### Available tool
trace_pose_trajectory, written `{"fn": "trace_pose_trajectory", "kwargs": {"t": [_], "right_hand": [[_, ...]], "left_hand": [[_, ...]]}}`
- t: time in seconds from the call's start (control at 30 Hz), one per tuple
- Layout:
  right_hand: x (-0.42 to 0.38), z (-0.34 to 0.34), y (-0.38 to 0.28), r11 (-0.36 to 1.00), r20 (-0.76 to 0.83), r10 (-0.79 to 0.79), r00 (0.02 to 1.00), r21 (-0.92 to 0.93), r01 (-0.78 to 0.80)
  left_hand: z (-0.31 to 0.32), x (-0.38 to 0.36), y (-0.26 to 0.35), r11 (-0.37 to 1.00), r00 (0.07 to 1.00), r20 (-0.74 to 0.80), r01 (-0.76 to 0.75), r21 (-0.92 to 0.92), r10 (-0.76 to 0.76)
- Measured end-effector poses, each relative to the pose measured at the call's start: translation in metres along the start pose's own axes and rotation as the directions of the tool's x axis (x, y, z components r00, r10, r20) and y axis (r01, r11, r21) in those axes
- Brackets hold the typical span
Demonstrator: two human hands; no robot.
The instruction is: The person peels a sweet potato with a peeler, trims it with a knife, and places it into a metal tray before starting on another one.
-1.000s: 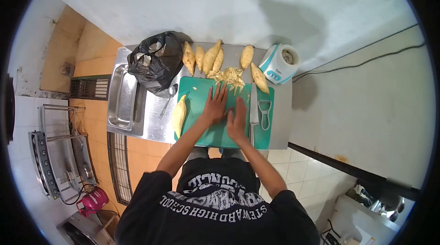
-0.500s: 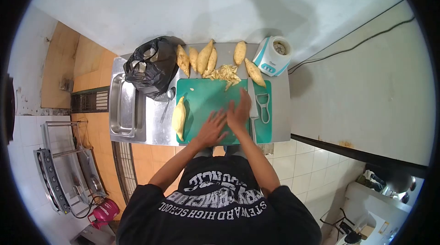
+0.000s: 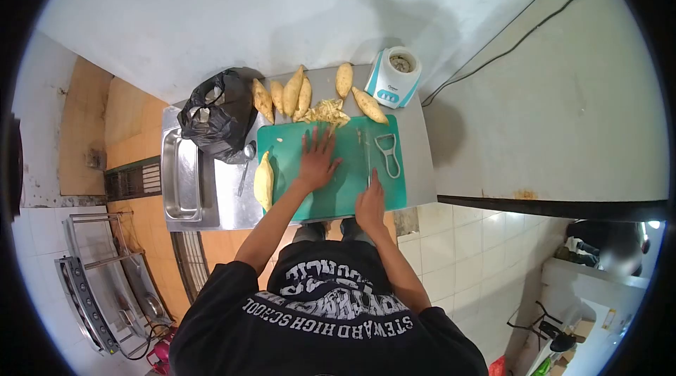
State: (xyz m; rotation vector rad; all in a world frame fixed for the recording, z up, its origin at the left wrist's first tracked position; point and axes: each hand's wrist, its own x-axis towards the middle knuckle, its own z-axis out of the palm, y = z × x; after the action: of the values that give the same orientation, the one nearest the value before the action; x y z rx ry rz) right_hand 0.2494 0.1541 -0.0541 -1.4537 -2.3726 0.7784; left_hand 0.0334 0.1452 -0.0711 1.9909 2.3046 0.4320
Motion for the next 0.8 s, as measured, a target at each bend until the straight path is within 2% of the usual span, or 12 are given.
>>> {"fn": "trace_pose_trajectory", "kwargs": {"t": [0.07,0.2,0.27,0.33,0.37,0.43,0.5,0.57,0.6,0.67,0.77,0.8], "right_hand": [[-0.019,0.013,-0.003,0.937,-0.155,-0.01,0.988,0.344,0.063],[-0.027,0.044,-0.015,0.927,-0.177,0.016,0.984,0.37,0.052],[-0.02,0.049,-0.037,0.721,0.012,0.188,0.982,0.678,-0.146],[-0.005,0.071,-0.054,0.716,-0.005,0.186,0.982,0.685,-0.132],[0.004,0.082,-0.062,0.716,-0.025,0.179,0.984,0.689,-0.113],[0.026,0.103,-0.082,0.747,-0.095,0.148,0.984,0.663,-0.049],[0.039,0.111,-0.086,0.776,-0.16,0.105,0.982,0.631,0.02],[0.047,0.112,-0.082,0.597,0.055,0.279,0.959,0.772,-0.218],[0.041,0.09,-0.088,0.599,0.061,0.266,0.962,0.771,-0.215],[0.016,0.015,-0.1,0.456,0.373,0.297,0.879,0.753,-0.474],[0.0,-0.015,-0.041,0.61,0.395,0.169,0.903,0.678,-0.411],[0.001,-0.027,-0.021,0.806,0.38,0.035,0.924,0.536,-0.251]], "left_hand": [[-0.006,-0.006,-0.008,1.0,0.999,-0.024,0.021,-0.009,-0.021],[-0.006,-0.039,-0.01,0.987,0.994,-0.071,0.074,-0.143,-0.085],[-0.006,-0.047,-0.008,0.976,0.99,-0.102,0.08,-0.205,-0.102],[-0.017,-0.052,-0.005,0.895,0.947,-0.189,0.165,-0.414,-0.261],[-0.023,-0.053,-0.004,0.897,0.946,-0.189,0.166,-0.41,-0.262],[-0.03,-0.058,-0.001,0.789,0.871,-0.33,0.101,-0.606,-0.365],[-0.037,-0.061,0.0,0.748,0.842,-0.341,0.107,-0.655,-0.418],[-0.047,-0.067,-0.004,0.709,0.808,-0.353,0.11,-0.696,-0.472],[-0.05,-0.072,-0.003,0.694,0.82,-0.32,0.126,-0.709,-0.475],[-0.054,-0.08,-0.001,0.673,0.82,-0.291,0.148,-0.724,-0.493],[-0.058,-0.09,0.002,0.686,0.801,-0.325,0.14,-0.714,-0.502],[-0.06,-0.092,0.003,0.69,0.791,-0.339,0.141,-0.71,-0.509]]}}
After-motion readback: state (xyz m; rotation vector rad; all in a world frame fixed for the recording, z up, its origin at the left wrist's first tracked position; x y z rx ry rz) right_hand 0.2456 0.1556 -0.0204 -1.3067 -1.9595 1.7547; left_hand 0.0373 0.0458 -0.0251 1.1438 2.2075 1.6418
